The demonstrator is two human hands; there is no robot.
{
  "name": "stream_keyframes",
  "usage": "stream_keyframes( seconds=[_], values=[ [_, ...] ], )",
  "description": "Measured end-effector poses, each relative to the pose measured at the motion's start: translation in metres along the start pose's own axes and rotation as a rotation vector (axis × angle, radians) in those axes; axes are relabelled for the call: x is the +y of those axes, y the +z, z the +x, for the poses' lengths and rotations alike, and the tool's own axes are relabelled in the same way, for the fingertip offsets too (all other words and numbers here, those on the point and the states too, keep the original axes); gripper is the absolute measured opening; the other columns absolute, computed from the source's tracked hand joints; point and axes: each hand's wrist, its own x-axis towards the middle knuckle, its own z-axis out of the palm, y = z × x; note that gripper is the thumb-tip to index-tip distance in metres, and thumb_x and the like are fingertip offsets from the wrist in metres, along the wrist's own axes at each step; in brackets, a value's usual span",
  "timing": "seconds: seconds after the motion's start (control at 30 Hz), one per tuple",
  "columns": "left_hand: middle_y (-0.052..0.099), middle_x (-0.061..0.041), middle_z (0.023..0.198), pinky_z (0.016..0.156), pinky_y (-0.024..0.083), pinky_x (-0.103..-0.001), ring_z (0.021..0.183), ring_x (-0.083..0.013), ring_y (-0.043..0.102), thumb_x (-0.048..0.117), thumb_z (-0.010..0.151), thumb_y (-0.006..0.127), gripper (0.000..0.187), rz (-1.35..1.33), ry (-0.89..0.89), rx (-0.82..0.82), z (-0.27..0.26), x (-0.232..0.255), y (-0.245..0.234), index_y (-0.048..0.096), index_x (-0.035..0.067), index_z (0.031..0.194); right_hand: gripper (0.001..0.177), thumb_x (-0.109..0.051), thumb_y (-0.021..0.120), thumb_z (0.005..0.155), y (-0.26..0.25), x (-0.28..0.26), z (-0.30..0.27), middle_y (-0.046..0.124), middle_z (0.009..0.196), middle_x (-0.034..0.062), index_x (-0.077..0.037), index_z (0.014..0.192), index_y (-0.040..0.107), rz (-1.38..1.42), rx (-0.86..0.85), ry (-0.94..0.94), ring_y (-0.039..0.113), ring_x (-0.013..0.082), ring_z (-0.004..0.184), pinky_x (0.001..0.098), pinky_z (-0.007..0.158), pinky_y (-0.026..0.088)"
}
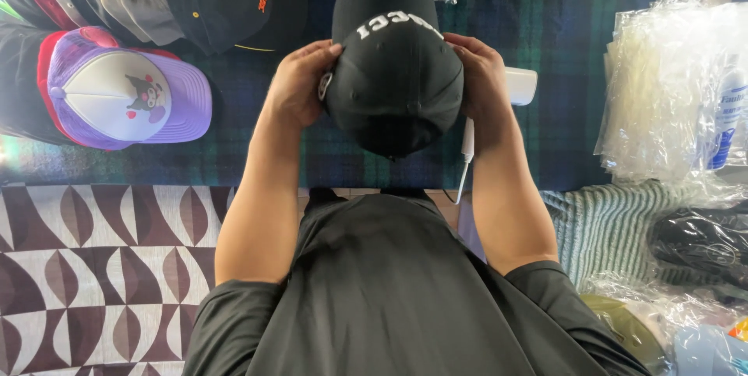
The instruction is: Using a handheld steamer and a brush to clean and shape a baseball cap.
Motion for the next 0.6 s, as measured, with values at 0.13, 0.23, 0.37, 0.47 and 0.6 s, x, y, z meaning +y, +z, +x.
stream_keyframes(
  seconds=[0.13, 0.23, 0.37, 0.47, 0.6],
  values=[
    [0.073, -0.010, 0.086, 0.067, 0.060, -0.033, 0.075, -0.0221, 0.071, 0.004, 0.087, 0.073, 0.011, -0.141, 0.081, -0.180, -0.043, -0.002, 0.017, 0.066, 0.007, 0.094, 0.041, -0.030, 0.071, 0.081, -0.018, -0.030, -0.012, 0.078, 0.102, 0.0062, -0.009, 0.115, 0.076, -0.235, -0.089, -0.145, 0.072, 0.0154, 0.086, 0.0269, 0.071, 0.056],
    [0.062, -0.001, 0.076, 0.071, 0.058, -0.029, 0.072, -0.0151, 0.065, -0.001, 0.089, 0.073, 0.025, -0.171, 0.269, -0.330, -0.067, -0.009, 0.048, 0.057, 0.012, 0.103, 0.039, -0.050, 0.053, 0.107, -0.027, -0.083, -0.050, 0.073, 0.108, -0.0030, -0.022, 0.117, 0.078, -0.801, 0.065, -0.627, 0.059, 0.0097, 0.082, 0.0323, 0.070, 0.044],
    [0.067, -0.010, 0.119, 0.103, 0.052, -0.036, 0.112, -0.0227, 0.065, 0.000, 0.098, 0.073, 0.038, -0.307, 0.574, -0.520, -0.057, -0.033, 0.080, 0.052, 0.010, 0.128, 0.049, -0.032, 0.049, 0.121, -0.010, -0.115, -0.129, 0.063, 0.097, 0.0194, 0.011, 0.107, 0.070, -0.743, -0.080, -1.255, 0.059, 0.0292, 0.089, 0.0421, 0.085, 0.042],
    [0.065, -0.013, 0.138, 0.118, 0.044, -0.036, 0.132, -0.0254, 0.059, -0.006, 0.106, 0.065, 0.041, -0.484, 0.642, -0.594, -0.032, -0.044, 0.096, 0.052, 0.006, 0.143, 0.043, -0.030, 0.051, 0.113, 0.016, -0.116, -0.173, 0.070, 0.084, 0.0127, 0.003, 0.093, 0.071, -0.814, -0.252, -1.052, 0.065, 0.0199, 0.075, 0.0324, 0.073, 0.048],
    [0.073, -0.007, 0.117, 0.073, 0.055, -0.032, 0.092, -0.0162, 0.068, -0.004, 0.098, 0.068, 0.025, -0.657, 0.530, -0.255, -0.008, -0.048, 0.110, 0.062, 0.007, 0.119, 0.070, -0.059, 0.044, 0.099, 0.034, -0.050, -0.121, 0.075, 0.106, 0.0066, 0.000, 0.129, 0.066, -0.374, -0.301, -0.448, 0.073, 0.0163, 0.103, 0.0294, 0.077, 0.061]
  ],
)
